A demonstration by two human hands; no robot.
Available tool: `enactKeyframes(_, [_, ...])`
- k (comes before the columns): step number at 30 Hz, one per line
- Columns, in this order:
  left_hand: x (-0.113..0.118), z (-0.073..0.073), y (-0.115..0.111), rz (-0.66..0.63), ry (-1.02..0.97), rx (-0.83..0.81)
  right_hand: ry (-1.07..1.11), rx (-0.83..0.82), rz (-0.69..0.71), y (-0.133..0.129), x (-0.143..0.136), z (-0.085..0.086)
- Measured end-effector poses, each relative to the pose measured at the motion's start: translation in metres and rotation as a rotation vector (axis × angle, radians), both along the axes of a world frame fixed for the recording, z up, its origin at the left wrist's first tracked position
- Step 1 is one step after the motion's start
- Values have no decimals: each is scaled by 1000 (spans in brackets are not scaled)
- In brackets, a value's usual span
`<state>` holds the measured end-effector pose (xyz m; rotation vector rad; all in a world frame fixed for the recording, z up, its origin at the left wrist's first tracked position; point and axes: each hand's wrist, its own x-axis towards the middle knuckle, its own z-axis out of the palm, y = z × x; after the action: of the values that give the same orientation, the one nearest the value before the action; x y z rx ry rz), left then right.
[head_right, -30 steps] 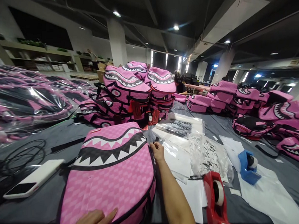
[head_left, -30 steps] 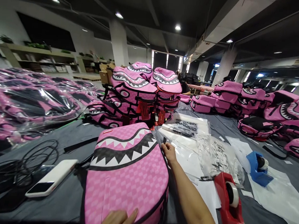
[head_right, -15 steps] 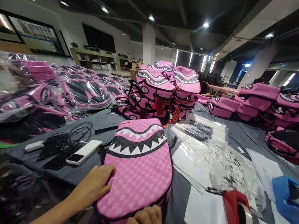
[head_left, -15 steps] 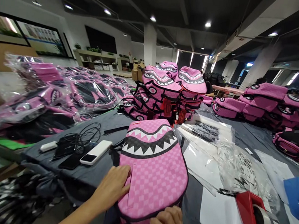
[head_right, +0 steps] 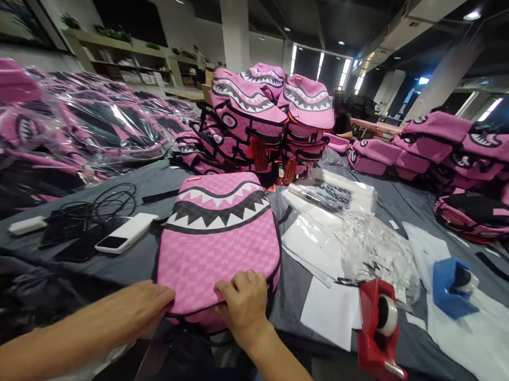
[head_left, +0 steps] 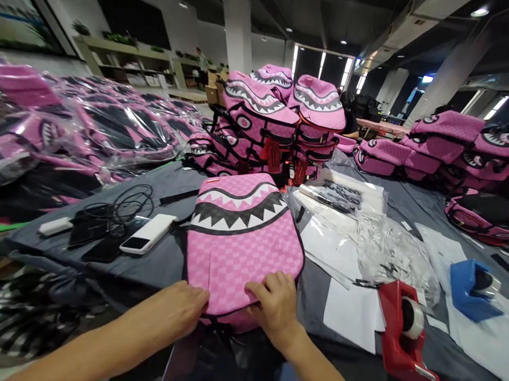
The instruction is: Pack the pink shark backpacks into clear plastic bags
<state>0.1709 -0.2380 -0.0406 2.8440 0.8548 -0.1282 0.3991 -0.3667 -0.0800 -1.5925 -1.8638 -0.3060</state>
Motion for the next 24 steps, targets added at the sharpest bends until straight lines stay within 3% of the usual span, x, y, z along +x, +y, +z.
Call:
enactKeyframes(2, [-8,3,-15,-65,-26,84,194,27,94,-9,18,0])
enactKeyframes(3, [-10,4,-23,-104,-120,152,327,83,73,-17,28,-3])
enactKeyframes(5, [-8,1,-40,-236,-418,321,538,221,-114,-40,44,-12])
enactKeyframes(7, [7,-14,-61,-366,-705,439,558,233,-265,-63,49,-30])
enactKeyframes(10, [52,-47,-95,-317,-681,277,423,44,-201,-81,37,-67])
enactKeyframes(13, [99,-66,-118,-170,-340,-85,399,-17,-265,-74,22,-99])
enactKeyframes(16, [125,-67,-125,-63,-139,-173,377,-2,-333,-60,22,-116])
enactKeyframes(20, [132,-65,-121,56,-150,-207,288,81,-362,-56,28,-118])
enactKeyframes(24, [149,-54,-112,143,-88,-470,420,192,-284,-46,30,-122])
